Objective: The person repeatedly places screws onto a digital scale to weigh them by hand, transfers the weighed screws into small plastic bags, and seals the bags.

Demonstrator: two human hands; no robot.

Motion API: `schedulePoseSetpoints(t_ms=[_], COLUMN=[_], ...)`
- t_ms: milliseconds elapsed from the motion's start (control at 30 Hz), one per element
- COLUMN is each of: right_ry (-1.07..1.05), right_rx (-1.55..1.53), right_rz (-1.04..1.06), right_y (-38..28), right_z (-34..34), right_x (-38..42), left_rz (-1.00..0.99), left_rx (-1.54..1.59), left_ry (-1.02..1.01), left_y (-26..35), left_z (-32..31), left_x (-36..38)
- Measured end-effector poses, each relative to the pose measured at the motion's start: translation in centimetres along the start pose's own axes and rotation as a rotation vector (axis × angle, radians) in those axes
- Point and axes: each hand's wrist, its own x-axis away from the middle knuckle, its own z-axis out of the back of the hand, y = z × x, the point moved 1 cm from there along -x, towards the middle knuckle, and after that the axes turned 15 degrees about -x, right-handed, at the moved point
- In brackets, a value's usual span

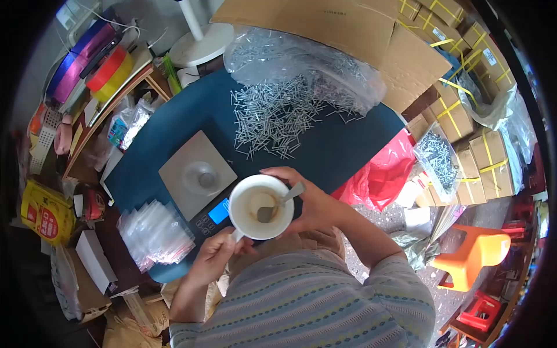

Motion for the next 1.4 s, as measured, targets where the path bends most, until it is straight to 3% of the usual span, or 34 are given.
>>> schedulePoseSetpoints(t_ms=[100, 233, 333, 500, 567, 633, 700, 767, 833, 900, 1000, 1033, 1100, 1300, 1333, 1400], right_ry=[0.017, -0.01, 0.073, 0.39, 0.521, 0.755, 0.934, 1.2, 1.253, 1.356, 1.586, 1.579, 1.701, 1.607, 1.451, 1.598], right_rx=[-0.058, -0.046, 0.025, 0.032, 0.224, 0.183, 0.373, 0.239, 0.364, 0.51, 0.401, 0.376, 0.587, 0.622, 0.613, 0.758], right_rz=[-0.099, -0.064, 0.029, 0.09, 0.11, 0.099, 0.137, 0.169, 0.318, 0.288, 0.295, 0.398, 0.281, 0.305, 0.4, 0.194], right_y=[-0.5, 0.1, 1.0, 0.7, -0.2, -1.2, -2.6, -4.5, -6.3, -7.8, -9.3, -9.8, -10.0, -8.1, -6.6, -4.9], right_z=[1.0, 2.1, 2.3, 4.8, 7.0, 8.9, 11.4, 14.1, 17.4, 21.3, 26.4, 26.7, 28.9, 34.5, 37.8, 40.0], right_x=[1.0, 1.4, 1.1, 3.1, 4.9, 7.9, 11.2, 13.8, 16.1, 19.6, 23.4, 23.3, 23.8, 19.4, 19.4, 17.8], left_rz=[-0.017, -0.023, -0.031, -0.132, -0.169, -0.166, -0.111, -0.093, -0.103, -0.107, -0.106, -0.104, -0.087, -0.068, -0.062, -0.05], left_rx=[-0.147, -0.221, -0.02, 0.087, 0.147, 0.106, 0.121, 0.122, 0.175, 0.163, 0.147, 0.14, 0.16, 0.13, 0.127, 0.129], left_ry=[-0.098, -0.113, -0.026, 0.108, 0.125, 0.175, 0.212, 0.225, 0.2, 0.227, 0.277, 0.294, 0.312, 0.365, 0.375, 0.388], left_y=[-0.5, -0.3, 0.8, 1.4, 0.4, -0.5, -0.9, -1.7, -2.5, -2.6, -2.7, -2.8, -2.8, -2.3, -2.2, -2.0], left_z=[-1.0, -1.8, -2.1, -1.2, -0.5, 0.0, 0.1, 0.3, 0.8, 1.0, 1.4, 1.6, 1.7, 1.6, 1.6, 1.5], left_x=[-1.6, -2.7, -2.8, -2.0, -1.5, -0.9, -0.3, 0.2, 0.9, 1.5, 2.3, 2.5, 2.6, 2.8, 2.8, 2.8])
